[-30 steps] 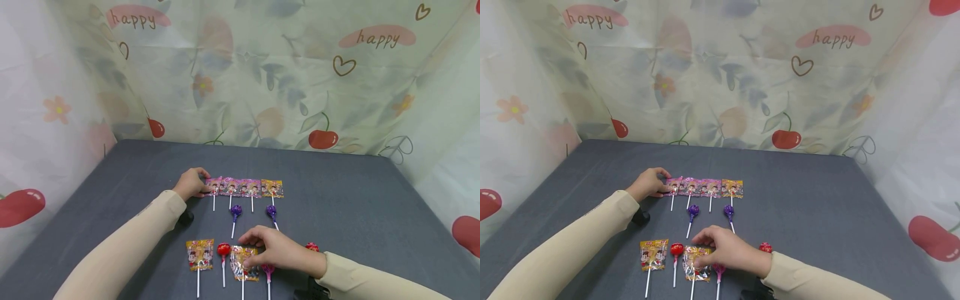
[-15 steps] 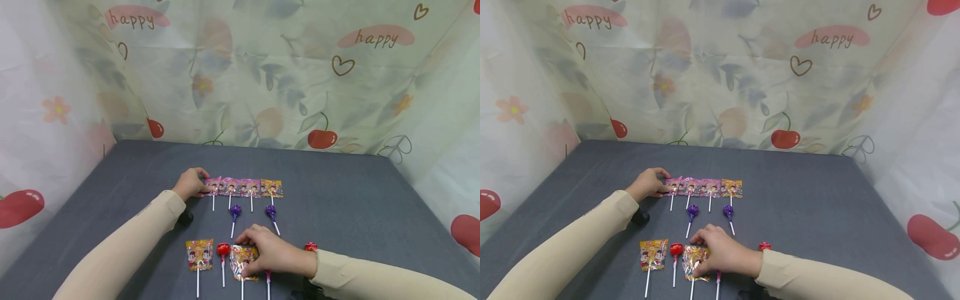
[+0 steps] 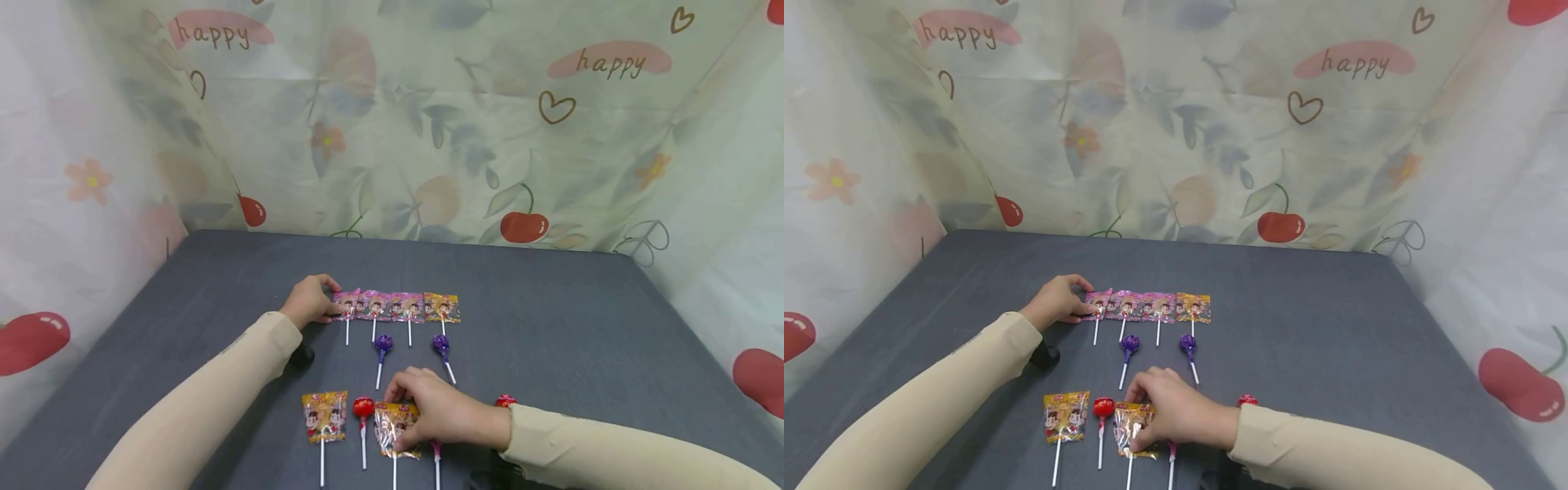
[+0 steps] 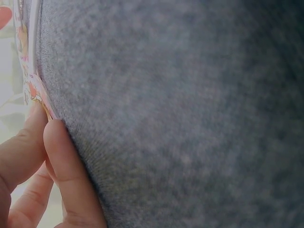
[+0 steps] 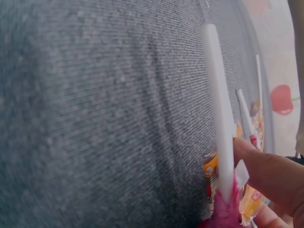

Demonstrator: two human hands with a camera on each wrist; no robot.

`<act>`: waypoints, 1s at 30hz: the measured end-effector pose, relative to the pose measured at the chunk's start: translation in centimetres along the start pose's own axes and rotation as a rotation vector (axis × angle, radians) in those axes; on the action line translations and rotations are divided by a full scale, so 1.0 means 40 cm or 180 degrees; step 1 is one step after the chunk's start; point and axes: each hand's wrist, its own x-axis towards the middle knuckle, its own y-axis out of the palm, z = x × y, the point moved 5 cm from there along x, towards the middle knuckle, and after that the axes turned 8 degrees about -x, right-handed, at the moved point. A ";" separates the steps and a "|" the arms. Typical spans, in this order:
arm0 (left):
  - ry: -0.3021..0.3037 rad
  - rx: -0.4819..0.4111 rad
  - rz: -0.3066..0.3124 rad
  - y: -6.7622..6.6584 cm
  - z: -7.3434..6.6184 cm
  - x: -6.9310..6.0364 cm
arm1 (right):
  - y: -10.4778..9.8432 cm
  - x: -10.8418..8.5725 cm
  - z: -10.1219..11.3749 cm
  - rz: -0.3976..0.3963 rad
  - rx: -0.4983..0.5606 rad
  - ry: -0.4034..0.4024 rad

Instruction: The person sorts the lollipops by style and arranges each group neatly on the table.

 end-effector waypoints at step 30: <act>0.0008 0.0028 -0.0007 0.000 -0.002 -0.006 | -0.115 -0.019 0.031 -0.0234 0.0575 -0.0009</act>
